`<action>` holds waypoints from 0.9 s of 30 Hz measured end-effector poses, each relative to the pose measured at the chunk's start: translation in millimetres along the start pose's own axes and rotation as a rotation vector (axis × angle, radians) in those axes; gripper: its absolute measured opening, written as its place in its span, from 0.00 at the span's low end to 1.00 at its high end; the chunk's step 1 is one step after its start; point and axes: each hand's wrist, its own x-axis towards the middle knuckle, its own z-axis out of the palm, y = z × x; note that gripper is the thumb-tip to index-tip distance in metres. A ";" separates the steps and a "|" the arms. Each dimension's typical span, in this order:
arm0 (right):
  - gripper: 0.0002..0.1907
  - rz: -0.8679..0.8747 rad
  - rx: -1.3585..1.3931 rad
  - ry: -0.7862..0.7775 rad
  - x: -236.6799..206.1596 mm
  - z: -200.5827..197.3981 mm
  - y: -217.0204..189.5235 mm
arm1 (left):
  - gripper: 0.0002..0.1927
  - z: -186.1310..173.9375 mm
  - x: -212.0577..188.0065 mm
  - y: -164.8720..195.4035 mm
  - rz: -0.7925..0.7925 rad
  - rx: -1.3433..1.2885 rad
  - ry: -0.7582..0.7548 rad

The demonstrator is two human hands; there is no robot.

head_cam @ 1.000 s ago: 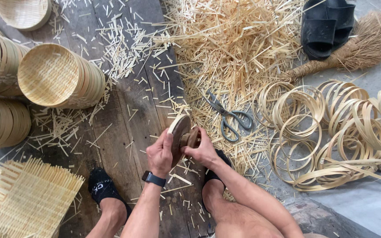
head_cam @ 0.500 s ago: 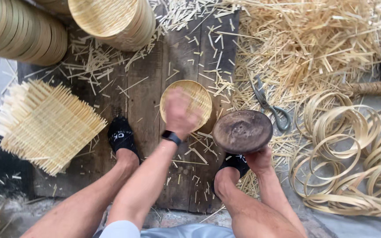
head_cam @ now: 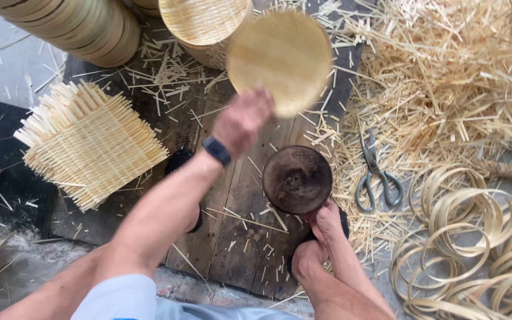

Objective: The person sits on the floor assembling woven bamboo trays. They press a woven bamboo mat onto a round wooden form, bend a thin bamboo strip into a ring, fit the ring around the mat's edge, trim excess strips with scissors, and set the finished tray onto a stack of completed trays.

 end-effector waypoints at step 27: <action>0.14 0.013 -0.188 0.017 -33.3 11.7 3.0 | 0.18 -30.1 29.3 -89.1 -0.275 0.235 -0.085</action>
